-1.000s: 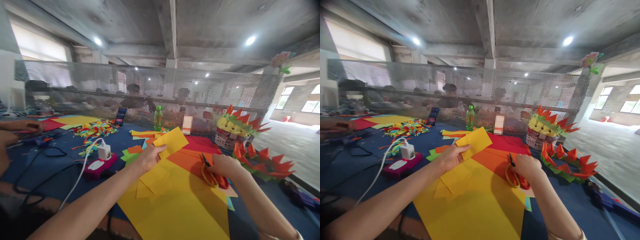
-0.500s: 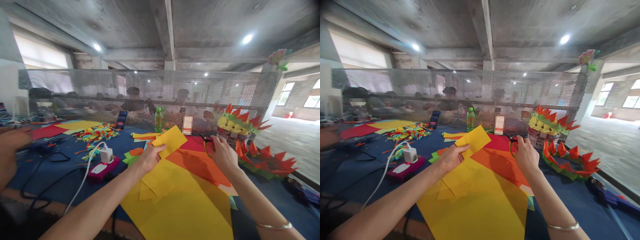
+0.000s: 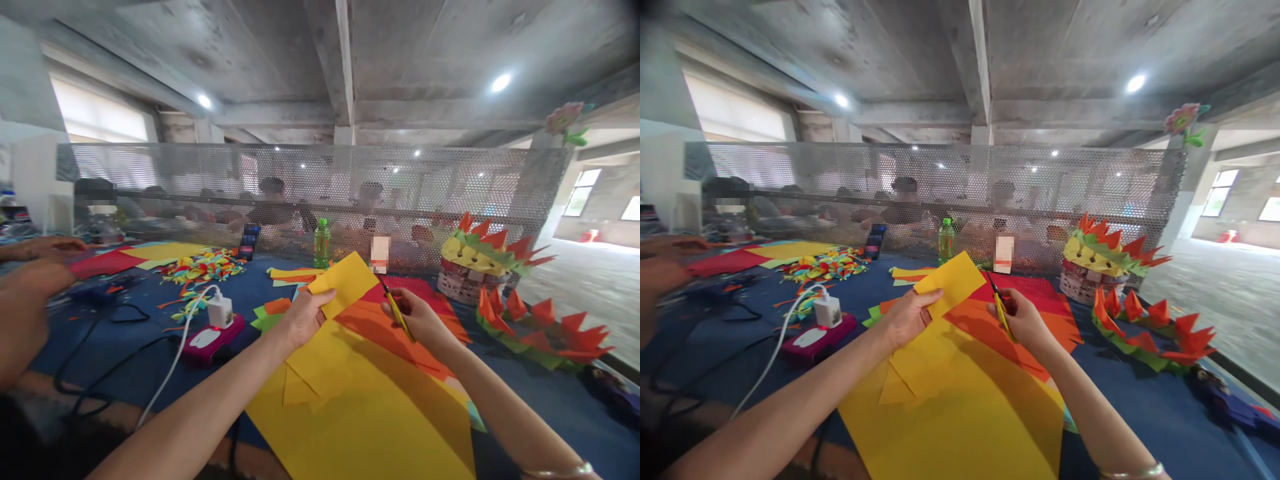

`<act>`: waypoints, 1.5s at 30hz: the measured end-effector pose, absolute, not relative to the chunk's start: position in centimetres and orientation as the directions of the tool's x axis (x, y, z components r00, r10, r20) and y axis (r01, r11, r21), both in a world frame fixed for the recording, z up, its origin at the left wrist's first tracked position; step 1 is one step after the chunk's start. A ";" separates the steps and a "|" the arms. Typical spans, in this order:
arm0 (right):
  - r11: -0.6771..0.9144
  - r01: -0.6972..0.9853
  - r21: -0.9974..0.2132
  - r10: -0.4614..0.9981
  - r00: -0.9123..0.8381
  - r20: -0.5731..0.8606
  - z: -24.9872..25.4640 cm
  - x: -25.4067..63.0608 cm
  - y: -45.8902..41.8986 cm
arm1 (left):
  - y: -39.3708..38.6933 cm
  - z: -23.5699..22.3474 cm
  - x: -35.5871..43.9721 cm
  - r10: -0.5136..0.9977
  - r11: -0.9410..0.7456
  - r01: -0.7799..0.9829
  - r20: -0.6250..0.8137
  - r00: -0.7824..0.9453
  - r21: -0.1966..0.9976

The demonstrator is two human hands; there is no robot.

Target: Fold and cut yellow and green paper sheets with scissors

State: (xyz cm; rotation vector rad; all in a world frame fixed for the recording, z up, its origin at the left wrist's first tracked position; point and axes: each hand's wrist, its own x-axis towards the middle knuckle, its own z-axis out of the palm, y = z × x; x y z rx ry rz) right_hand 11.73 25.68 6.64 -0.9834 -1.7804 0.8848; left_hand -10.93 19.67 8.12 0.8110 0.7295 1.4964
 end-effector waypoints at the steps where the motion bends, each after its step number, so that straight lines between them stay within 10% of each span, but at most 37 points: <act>1: 0.420 0.197 -0.886 0.882 -0.318 0.347 6.8 11.5 25.3 | 19.7 8.2 -11.0 0.997 -0.078 -0.561 0.075 -0.029 0.824; 14: 0.324 0.060 -0.944 0.784 -0.575 0.233 7.1 12.0 23.2 | 20.2 8.5 -11.8 0.997 -0.022 -0.582 0.059 0.043 0.813; 45: 0.468 0.139 -0.873 0.749 -0.586 0.309 6.9 10.8 22.5 | 19.4 9.4 -11.5 0.990 0.127 -0.571 -0.070 0.120 0.811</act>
